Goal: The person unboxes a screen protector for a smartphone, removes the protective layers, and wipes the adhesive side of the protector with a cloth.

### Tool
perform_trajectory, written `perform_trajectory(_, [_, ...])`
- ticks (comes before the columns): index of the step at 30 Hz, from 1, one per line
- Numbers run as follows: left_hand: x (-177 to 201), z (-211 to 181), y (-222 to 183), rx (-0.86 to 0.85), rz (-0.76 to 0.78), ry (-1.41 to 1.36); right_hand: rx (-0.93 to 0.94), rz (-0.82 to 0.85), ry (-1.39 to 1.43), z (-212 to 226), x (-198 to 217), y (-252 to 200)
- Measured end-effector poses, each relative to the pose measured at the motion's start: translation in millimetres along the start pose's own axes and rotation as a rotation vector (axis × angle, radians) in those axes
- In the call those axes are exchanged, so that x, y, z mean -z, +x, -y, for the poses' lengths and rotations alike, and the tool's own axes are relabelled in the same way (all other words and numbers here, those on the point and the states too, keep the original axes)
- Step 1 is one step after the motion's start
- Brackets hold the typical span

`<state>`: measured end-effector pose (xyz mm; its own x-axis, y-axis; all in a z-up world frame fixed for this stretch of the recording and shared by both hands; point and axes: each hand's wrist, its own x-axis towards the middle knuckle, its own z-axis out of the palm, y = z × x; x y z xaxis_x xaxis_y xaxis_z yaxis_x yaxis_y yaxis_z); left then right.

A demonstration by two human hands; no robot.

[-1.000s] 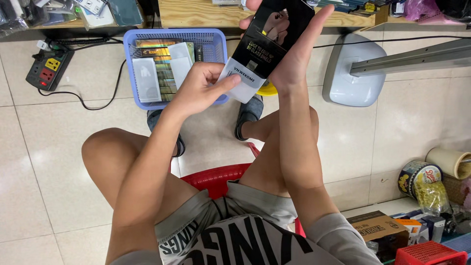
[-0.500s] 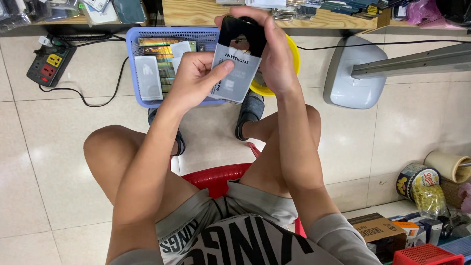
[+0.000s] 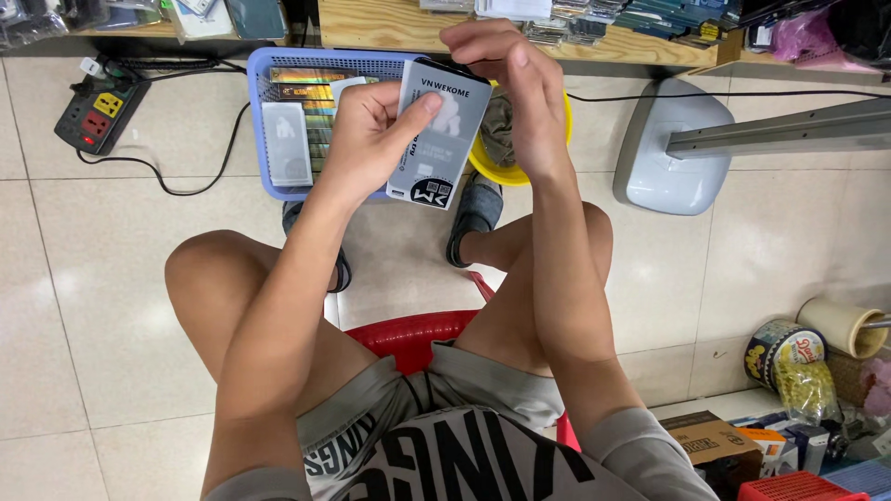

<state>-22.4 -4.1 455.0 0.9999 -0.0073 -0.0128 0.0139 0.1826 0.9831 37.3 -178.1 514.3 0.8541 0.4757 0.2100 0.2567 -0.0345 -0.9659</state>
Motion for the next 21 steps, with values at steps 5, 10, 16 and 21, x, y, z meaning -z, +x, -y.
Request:
perform_trajectory(5, [-0.6,2.5,1.5,0.007,-0.011,-0.021,0.041,0.041,0.025,-6.7,0.5,-0.8])
perform_trajectory(10, [1.3,3.1,1.7,-0.018,-0.012,-0.027,0.104,0.123,-0.017,-7.9,2.0,1.0])
perform_trajectory(16, [0.6,16.9,8.0,-0.118,-0.089,-0.019,-0.028,0.151,-0.125,-24.9,5.6,-7.6])
perform_trajectory(21, [3.2,14.6,11.7,-0.280,-0.136,0.086,-0.079,0.147,-0.183,-29.2,-3.3,-8.4])
